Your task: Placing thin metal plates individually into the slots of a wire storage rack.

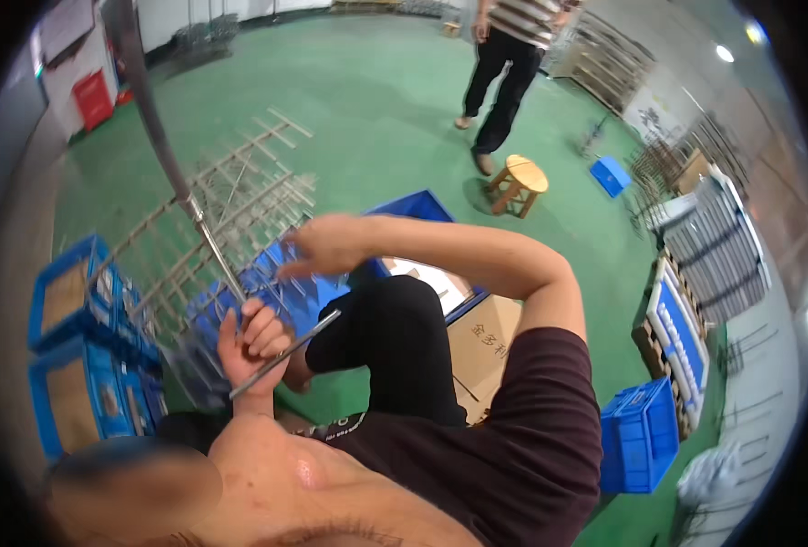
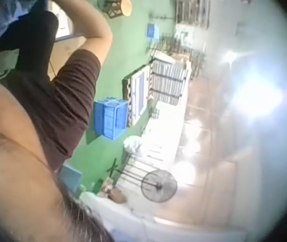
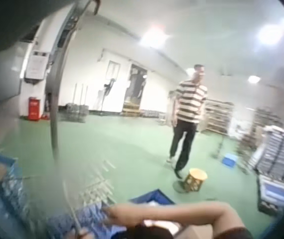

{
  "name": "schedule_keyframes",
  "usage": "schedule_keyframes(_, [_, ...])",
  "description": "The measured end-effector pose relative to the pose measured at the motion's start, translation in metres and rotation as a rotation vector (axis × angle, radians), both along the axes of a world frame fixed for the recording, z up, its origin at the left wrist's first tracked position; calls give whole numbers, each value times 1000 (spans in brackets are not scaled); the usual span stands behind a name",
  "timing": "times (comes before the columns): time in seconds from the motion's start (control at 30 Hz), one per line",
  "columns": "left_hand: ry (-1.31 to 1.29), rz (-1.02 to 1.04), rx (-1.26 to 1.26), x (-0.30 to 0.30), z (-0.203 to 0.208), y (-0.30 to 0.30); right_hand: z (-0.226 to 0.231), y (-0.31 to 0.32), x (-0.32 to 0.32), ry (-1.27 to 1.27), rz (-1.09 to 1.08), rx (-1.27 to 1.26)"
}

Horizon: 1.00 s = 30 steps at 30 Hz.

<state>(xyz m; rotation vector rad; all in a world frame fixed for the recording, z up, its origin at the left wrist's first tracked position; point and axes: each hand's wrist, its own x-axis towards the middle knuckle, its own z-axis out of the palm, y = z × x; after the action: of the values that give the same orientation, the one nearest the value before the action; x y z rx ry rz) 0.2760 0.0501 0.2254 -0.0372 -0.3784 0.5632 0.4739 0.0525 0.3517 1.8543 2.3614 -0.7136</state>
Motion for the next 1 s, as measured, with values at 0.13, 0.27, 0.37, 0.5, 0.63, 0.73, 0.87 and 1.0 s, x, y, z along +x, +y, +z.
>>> schedule_keyframes(0.13, [7, -12, 6, -1, 0, 0, -11, -5, 17, -52, 91, 248])
schedule_keyframes(0.27, [17, 7, -5, -1, -2, 1, -17, -26, -6, 18, 189, 157])
schedule_keyframes(0.37, [-10, -18, -11, -1, 0, 0, -20, -29, -20, -15, 204, 133])
schedule_keyframes(0.5, [5, 10, -23, -5, -2, -1, -28, -27, -30, 74, 286, 194])
schedule_keyframes(0.63, [17, 20, 45, -1, -11, 6, -33, -33, -33, 113, 329, 172])
schedule_keyframes(0.73, [-5, 12, 59, 0, -13, 6, -31, -37, -35, 110, 332, 186])
schedule_keyframes(0.87, [-15, 11, 60, 1, -11, 6, -35, -38, -37, 82, 360, 203])
schedule_keyframes(1.0, [-14, 0, 44, -1, -9, 5, -44, -38, -39, -32, 407, 233])
